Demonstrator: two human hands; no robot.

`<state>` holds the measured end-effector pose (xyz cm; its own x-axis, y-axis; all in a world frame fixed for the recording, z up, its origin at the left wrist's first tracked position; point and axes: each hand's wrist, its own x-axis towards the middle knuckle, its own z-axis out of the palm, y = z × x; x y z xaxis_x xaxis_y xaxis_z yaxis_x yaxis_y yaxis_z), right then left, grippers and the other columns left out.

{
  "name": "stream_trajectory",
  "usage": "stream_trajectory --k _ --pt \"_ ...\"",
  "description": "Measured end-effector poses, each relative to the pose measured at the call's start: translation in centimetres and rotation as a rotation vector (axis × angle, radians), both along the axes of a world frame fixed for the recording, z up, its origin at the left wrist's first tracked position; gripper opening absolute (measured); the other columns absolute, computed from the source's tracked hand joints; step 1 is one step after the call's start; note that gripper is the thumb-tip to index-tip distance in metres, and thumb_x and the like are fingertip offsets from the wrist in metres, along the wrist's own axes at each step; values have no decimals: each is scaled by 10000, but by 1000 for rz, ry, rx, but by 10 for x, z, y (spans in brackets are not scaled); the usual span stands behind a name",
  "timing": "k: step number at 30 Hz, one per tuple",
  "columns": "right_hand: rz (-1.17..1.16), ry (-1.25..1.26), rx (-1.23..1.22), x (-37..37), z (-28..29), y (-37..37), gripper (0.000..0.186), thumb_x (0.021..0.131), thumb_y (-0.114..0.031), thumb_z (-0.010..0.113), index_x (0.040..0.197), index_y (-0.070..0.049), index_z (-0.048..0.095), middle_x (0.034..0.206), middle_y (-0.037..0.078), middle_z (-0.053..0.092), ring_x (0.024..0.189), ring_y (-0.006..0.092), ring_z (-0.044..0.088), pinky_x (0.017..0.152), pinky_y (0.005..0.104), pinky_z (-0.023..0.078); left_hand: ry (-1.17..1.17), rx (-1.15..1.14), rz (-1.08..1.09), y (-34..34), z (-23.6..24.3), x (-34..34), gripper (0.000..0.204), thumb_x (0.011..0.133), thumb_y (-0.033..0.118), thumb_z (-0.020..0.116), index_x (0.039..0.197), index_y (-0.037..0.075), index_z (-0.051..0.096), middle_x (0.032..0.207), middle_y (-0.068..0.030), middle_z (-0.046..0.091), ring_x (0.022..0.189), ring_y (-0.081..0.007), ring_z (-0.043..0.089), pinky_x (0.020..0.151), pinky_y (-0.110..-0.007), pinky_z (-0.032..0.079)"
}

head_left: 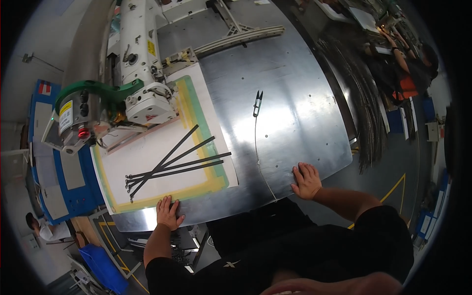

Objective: Sewing and organizing leather straps at an industrial sewing machine station.

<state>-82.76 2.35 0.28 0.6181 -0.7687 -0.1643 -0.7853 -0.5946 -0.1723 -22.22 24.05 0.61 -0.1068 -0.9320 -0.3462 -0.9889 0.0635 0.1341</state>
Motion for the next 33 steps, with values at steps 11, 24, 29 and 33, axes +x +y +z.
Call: stream_trajectory --k 11,24,29,33 --pt "72 30 -46 -12 -11 1 732 918 -417 616 1504 -6 463 1518 302 419 1403 471 374 1171 618 253 -118 278 112 -18 21 -22 791 904 612 605 1590 268 412 1698 -124 244 1574 -310 205 1285 -498 119" --pt "206 -48 -220 -12 -29 -13 736 1002 -406 517 1562 33 330 1564 313 337 1439 487 322 1176 586 242 -140 -97 132 0 18 -24 643 1043 480 487 1615 240 316 1714 -103 211 1577 -272 214 1299 -455 152" --pt "179 -78 -315 -22 -40 -14 733 990 -406 531 1555 25 351 1556 309 353 1430 486 342 1153 595 266 -166 -142 162 -5 20 -27 684 1029 480 510 1620 208 298 1703 -113 239 1568 -283 231 1288 -464 173" --pt "155 -106 -318 -22 -41 -14 729 977 -399 548 1546 21 372 1548 301 366 1421 480 354 1151 595 273 -73 -159 179 4 16 -23 730 978 485 566 1601 175 346 1679 -156 279 1551 -318 257 1269 -492 186"
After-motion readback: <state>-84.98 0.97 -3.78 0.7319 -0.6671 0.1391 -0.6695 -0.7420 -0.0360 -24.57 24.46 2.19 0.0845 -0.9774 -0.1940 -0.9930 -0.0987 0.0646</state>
